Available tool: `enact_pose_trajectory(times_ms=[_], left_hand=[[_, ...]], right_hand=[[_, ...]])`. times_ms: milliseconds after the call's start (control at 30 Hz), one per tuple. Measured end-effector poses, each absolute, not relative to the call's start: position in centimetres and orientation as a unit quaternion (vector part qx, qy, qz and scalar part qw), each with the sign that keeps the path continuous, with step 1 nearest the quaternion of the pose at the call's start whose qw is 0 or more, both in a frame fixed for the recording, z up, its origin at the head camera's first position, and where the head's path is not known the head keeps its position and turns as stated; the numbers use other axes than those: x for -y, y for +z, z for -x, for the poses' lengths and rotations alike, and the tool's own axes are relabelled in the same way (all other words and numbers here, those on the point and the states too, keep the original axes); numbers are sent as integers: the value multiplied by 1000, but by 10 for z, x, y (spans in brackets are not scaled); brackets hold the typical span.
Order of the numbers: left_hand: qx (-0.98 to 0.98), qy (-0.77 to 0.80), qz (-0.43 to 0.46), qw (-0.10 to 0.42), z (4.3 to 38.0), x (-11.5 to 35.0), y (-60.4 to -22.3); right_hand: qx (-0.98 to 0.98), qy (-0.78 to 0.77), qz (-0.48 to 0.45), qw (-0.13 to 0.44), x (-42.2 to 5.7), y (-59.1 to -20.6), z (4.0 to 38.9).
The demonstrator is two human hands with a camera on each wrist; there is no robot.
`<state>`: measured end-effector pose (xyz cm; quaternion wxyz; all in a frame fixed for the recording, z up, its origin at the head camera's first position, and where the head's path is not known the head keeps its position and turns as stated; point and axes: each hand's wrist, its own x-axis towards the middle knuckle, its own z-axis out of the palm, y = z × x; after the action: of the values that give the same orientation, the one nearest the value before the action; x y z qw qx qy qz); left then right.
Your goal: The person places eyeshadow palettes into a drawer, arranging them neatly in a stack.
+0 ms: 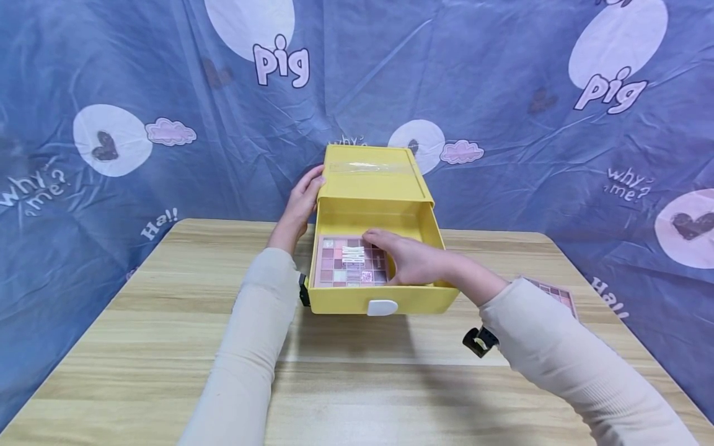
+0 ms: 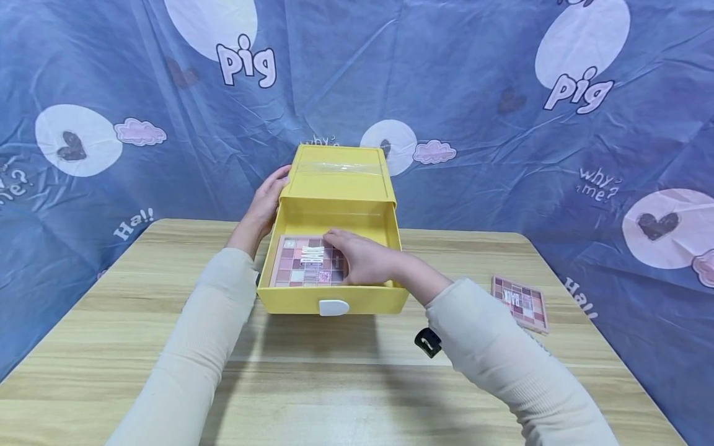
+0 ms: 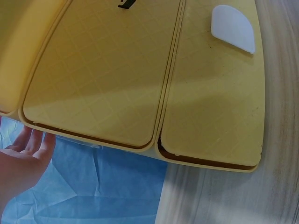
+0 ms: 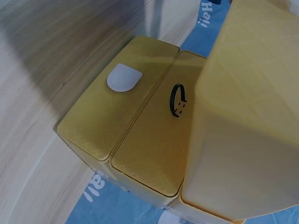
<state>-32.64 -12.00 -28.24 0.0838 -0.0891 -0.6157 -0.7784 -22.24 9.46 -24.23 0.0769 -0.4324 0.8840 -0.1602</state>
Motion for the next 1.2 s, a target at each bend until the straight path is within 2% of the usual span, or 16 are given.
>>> enact_pose_trajectory(times_ms=[433, 1200], left_hand=[[626, -769, 83, 96, 329, 120, -284], [623, -773, 82, 89, 329, 120, -284]], right_hand=[[-887, -159, 425, 85, -95, -242, 220], [-883, -178, 428, 79, -94, -242, 219]])
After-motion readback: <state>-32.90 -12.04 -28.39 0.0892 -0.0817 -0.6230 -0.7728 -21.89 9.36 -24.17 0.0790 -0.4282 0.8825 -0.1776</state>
